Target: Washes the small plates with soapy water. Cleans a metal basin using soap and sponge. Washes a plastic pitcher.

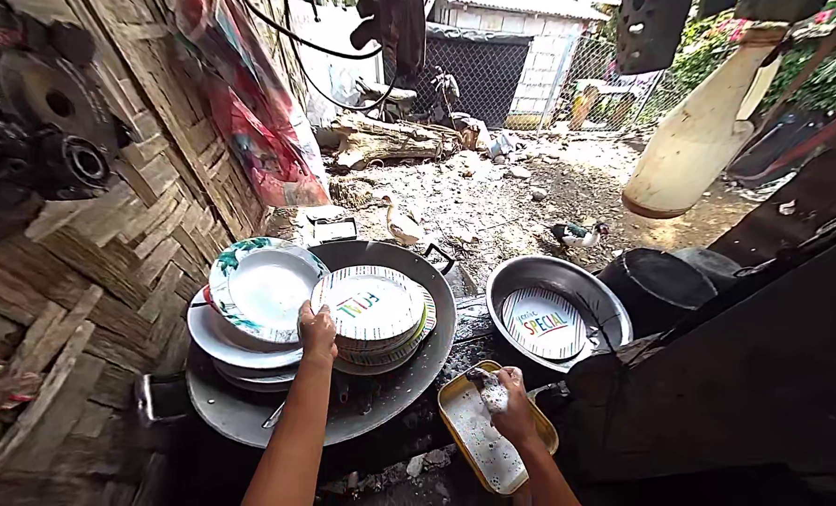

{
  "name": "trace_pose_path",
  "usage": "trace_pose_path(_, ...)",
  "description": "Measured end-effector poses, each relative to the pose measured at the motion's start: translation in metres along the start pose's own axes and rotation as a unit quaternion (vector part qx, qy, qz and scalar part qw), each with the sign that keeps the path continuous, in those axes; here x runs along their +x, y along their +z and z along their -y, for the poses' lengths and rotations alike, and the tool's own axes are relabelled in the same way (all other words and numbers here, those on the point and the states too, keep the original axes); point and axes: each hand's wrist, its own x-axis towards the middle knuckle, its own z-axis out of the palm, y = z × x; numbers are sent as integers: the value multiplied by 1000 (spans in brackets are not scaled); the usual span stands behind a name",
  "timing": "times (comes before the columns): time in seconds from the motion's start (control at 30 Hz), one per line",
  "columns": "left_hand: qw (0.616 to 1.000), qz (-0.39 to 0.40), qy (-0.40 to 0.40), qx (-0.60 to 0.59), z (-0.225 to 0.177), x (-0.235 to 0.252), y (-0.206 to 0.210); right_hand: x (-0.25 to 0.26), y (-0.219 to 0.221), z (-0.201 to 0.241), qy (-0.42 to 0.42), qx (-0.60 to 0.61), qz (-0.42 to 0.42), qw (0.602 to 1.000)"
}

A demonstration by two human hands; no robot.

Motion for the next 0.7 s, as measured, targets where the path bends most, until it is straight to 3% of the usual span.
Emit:
trace_pose_path(0.13,964,-4,234,126,-18,-21,24,0,-11,-4,133,-80,106,982)
trace_pose_path(0.23,927,142,313,149,-40,-55,75,-2,2,-13,144,-155,159,964)
trace_pose_path(0.33,861,340,327,191,-49,-94,145,-8,10,-8,150,-226,196,942)
trace_pose_path(0.43,763,515,279,275,-44,-123,216,-12,11,0,197,-277,270,901)
trace_pose_path(0.5,706,571,236,346,-31,-133,256,-13,12,3,218,-275,288,891)
trace_pose_path(0.53,695,575,204,380,-23,-138,272,-14,11,3,225,-263,288,893)
trace_pose_path(0.6,717,546,95,423,-9,-145,294,-14,7,7,230,-242,277,901)
trace_pose_path(0.7,819,461,-67,336,13,-146,318,-15,0,11,216,-214,237,923)
